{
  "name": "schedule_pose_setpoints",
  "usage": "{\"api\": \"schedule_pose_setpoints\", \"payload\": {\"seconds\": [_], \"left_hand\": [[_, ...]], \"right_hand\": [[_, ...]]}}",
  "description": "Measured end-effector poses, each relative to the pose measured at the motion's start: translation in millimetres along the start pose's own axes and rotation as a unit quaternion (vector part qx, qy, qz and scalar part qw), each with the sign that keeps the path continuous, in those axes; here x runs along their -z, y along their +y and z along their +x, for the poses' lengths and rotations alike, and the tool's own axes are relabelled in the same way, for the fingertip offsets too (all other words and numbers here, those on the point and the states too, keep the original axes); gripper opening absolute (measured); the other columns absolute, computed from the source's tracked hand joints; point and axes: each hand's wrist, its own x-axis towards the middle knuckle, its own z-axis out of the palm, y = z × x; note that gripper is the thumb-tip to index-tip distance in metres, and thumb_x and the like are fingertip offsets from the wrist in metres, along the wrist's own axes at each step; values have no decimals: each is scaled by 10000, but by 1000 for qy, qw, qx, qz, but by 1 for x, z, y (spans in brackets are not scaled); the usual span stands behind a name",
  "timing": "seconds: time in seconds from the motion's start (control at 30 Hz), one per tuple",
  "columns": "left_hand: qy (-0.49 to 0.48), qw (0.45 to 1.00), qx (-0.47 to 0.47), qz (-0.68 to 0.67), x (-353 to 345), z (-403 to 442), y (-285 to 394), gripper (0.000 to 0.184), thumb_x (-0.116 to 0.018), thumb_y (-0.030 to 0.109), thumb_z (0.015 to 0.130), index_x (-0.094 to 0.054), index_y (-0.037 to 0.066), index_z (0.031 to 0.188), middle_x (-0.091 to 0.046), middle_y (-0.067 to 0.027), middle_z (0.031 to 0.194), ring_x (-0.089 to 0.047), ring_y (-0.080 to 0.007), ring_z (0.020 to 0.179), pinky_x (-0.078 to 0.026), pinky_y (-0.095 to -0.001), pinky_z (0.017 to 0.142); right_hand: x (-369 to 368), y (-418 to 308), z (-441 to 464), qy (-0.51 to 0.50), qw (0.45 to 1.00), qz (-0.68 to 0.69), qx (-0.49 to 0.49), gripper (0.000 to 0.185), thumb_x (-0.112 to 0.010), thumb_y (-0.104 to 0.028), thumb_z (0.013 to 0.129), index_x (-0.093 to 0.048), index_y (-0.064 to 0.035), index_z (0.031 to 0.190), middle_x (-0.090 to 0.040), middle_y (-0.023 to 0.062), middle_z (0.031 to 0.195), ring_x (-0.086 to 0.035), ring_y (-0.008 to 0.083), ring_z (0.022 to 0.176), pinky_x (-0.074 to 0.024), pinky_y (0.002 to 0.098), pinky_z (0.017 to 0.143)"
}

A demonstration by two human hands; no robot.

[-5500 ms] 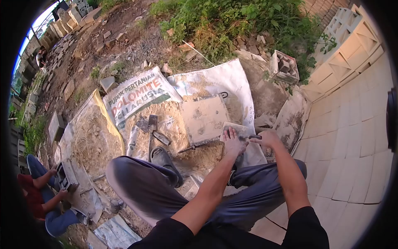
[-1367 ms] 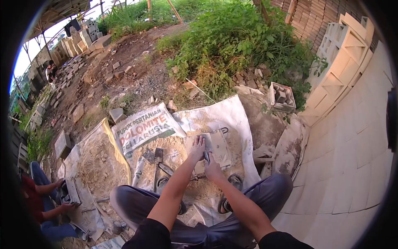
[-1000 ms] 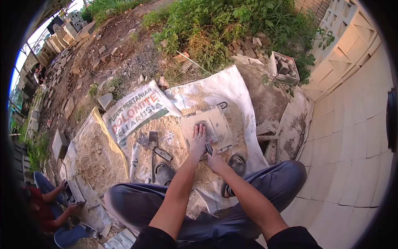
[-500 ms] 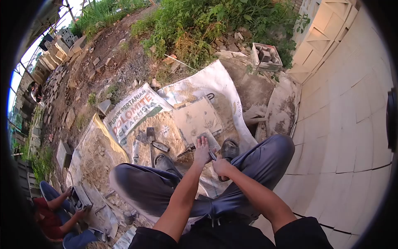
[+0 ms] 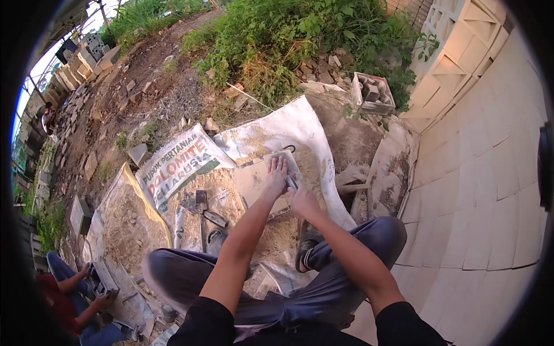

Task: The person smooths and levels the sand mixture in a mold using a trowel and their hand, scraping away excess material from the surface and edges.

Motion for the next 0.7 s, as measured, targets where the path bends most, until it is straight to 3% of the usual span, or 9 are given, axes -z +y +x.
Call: {"api": "schedule_pose_setpoints", "payload": {"seconds": [0.13, 0.2, 0.27, 0.33, 0.47, 0.53, 0.67, 0.7], "left_hand": [[-110, 993, 23, 38, -24, 33, -22, 693, -387, 458, 872, -251, -11, 1365, -173, -194, 1445, -147, -408, 1326, -160, -472, 1075], [-6, 999, 45, -8, -38, 14, -8, 676, -394, 420, 877, -224, -4, 1376, -162, -181, 1452, -144, -394, 1331, -176, -473, 1072], [-26, 999, 45, -3, -37, -4, 4, 664, -387, 395, 883, -198, 5, 1385, -150, -177, 1456, -137, -378, 1338, -187, -466, 1072], [-25, 999, 30, -35, -39, -17, 12, 660, -383, 389, 884, -191, 7, 1387, -138, -173, 1460, -128, -372, 1341, -184, -455, 1076], [-82, 996, 22, -10, -42, -55, 43, 653, -363, 393, 891, -188, 6, 1388, -136, -173, 1460, -132, -385, 1337, -184, -453, 1079], [-86, 996, 24, -13, -44, -81, 59, 657, -356, 405, 892, -188, 9, 1389, -131, -175, 1460, -137, -390, 1334, -184, -455, 1079], [-104, 994, 9, -19, -49, -112, 81, 679, -350, 438, 891, -178, 13, 1393, -134, -179, 1459, -152, -397, 1329, -196, -452, 1073], [-133, 991, 13, -19, -49, -117, 86, 681, -342, 442, 893, -171, 14, 1394, -138, -179, 1459, -152, -396, 1329, -201, -449, 1072]], "right_hand": [[-1, -1, 44, -97, 992, -78, -12, 442, -432, -378, 899, -552, 47, 927, -611, 271, 856, -612, 390, 841, -482, 455, 751], [-24, 26, 42, -84, 993, -81, -10, 442, -430, -379, 901, -541, 48, 939, -614, 266, 849, -616, 383, 834, -486, 450, 741], [-36, 43, 28, -69, 994, -79, -4, 444, -429, -380, 902, -530, 49, 951, -617, 261, 842, -620, 375, 827, -491, 446, 731], [-26, 43, 12, -134, 989, -41, -44, 474, -443, -362, 899, -436, 86, 1054, -571, 316, 952, -582, 421, 898, -460, 475, 782], [-20, 57, -34, -159, 982, -60, -79, 459, -455, -344, 896, -431, 92, 1036, -570, 330, 921, -582, 430, 886, -465, 474, 777], [-34, 78, -58, -128, 986, -104, 2, 475, -435, -348, 904, -414, 106, 1043, -571, 335, 900, -601, 422, 828, -493, 479, 706], [-6, 72, -94, -168, 980, -104, -31, 499, -407, -360, 914, -411, 122, 1047, -582, 319, 893, -627, 387, 752, -520, 452, 583], [22, 51, -110, -228, 968, -98, -28, 504, -388, -358, 922, -412, 127, 1056, -586, 309, 889, -633, 368, 707, -520, 431, 536]]}}
